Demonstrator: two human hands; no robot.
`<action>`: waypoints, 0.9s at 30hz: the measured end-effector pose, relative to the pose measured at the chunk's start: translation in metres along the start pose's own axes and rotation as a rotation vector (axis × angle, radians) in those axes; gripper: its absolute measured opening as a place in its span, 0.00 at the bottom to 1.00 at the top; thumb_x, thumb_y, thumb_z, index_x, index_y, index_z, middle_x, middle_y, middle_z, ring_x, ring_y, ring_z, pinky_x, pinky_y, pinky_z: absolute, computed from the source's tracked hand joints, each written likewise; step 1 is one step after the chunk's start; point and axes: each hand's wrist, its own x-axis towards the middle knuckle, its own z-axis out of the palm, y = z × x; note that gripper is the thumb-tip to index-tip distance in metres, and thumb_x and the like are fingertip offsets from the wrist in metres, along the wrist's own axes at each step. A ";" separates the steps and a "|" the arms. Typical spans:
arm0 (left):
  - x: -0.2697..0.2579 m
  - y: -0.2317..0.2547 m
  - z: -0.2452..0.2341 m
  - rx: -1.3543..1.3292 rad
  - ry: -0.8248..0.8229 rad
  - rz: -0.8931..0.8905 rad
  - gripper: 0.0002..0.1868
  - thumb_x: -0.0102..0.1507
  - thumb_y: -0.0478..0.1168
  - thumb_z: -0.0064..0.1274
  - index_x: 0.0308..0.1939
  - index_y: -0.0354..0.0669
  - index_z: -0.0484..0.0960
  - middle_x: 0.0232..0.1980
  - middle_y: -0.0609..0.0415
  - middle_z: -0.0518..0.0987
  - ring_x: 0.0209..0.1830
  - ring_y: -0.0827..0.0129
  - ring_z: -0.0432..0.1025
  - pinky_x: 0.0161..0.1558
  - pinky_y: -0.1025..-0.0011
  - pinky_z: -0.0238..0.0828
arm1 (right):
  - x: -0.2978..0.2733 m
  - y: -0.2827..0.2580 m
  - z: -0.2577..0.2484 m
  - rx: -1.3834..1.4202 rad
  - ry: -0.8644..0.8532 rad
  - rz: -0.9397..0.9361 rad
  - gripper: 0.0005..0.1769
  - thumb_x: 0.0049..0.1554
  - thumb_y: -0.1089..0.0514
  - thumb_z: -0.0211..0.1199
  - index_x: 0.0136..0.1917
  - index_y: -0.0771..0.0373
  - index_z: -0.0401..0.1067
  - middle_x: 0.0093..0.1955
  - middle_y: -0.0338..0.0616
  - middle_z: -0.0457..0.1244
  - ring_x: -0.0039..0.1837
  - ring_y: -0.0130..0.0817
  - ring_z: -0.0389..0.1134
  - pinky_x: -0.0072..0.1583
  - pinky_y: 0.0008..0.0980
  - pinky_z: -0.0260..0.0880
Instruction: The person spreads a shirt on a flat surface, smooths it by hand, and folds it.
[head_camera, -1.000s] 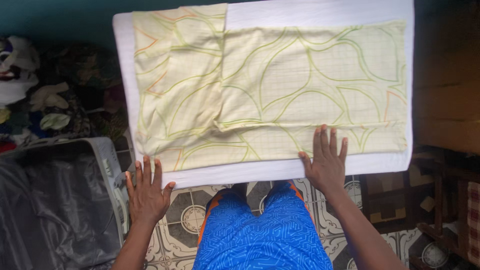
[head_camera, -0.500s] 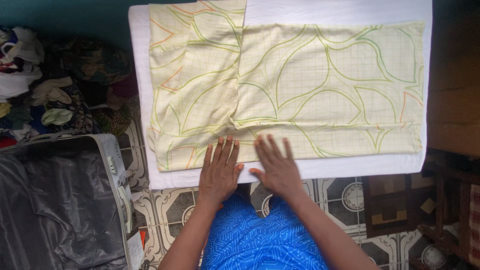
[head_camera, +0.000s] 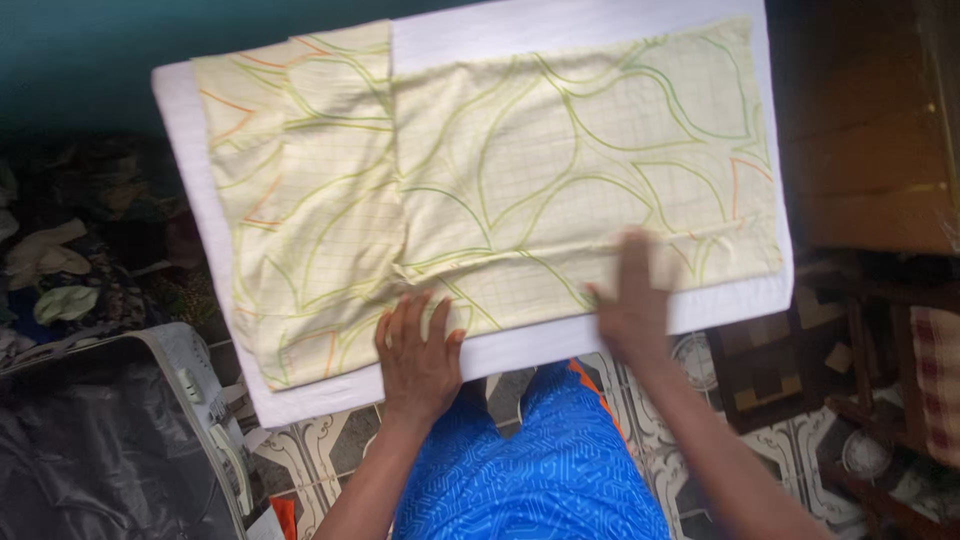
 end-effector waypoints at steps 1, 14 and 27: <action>0.007 0.010 0.006 -0.003 -0.007 0.008 0.24 0.74 0.53 0.40 0.72 0.50 0.67 0.77 0.50 0.60 0.81 0.55 0.50 0.81 0.50 0.40 | 0.005 -0.026 0.014 -0.104 -0.010 -0.144 0.48 0.63 0.41 0.54 0.84 0.71 0.43 0.86 0.59 0.40 0.87 0.46 0.37 0.80 0.63 0.26; 0.054 0.052 0.027 0.099 -0.084 0.094 0.47 0.66 0.68 0.38 0.77 0.39 0.58 0.81 0.45 0.56 0.82 0.53 0.47 0.78 0.46 0.32 | 0.044 0.121 -0.052 -0.228 -0.084 -0.053 0.54 0.60 0.28 0.47 0.83 0.67 0.40 0.86 0.53 0.38 0.86 0.47 0.31 0.80 0.56 0.21; 0.075 0.103 0.040 0.093 0.037 -0.047 0.33 0.71 0.52 0.38 0.78 0.44 0.60 0.83 0.45 0.57 0.86 0.51 0.45 0.81 0.41 0.28 | 0.056 0.008 -0.022 0.026 -0.217 -0.441 0.45 0.62 0.36 0.53 0.83 0.62 0.48 0.85 0.46 0.46 0.86 0.40 0.42 0.81 0.58 0.25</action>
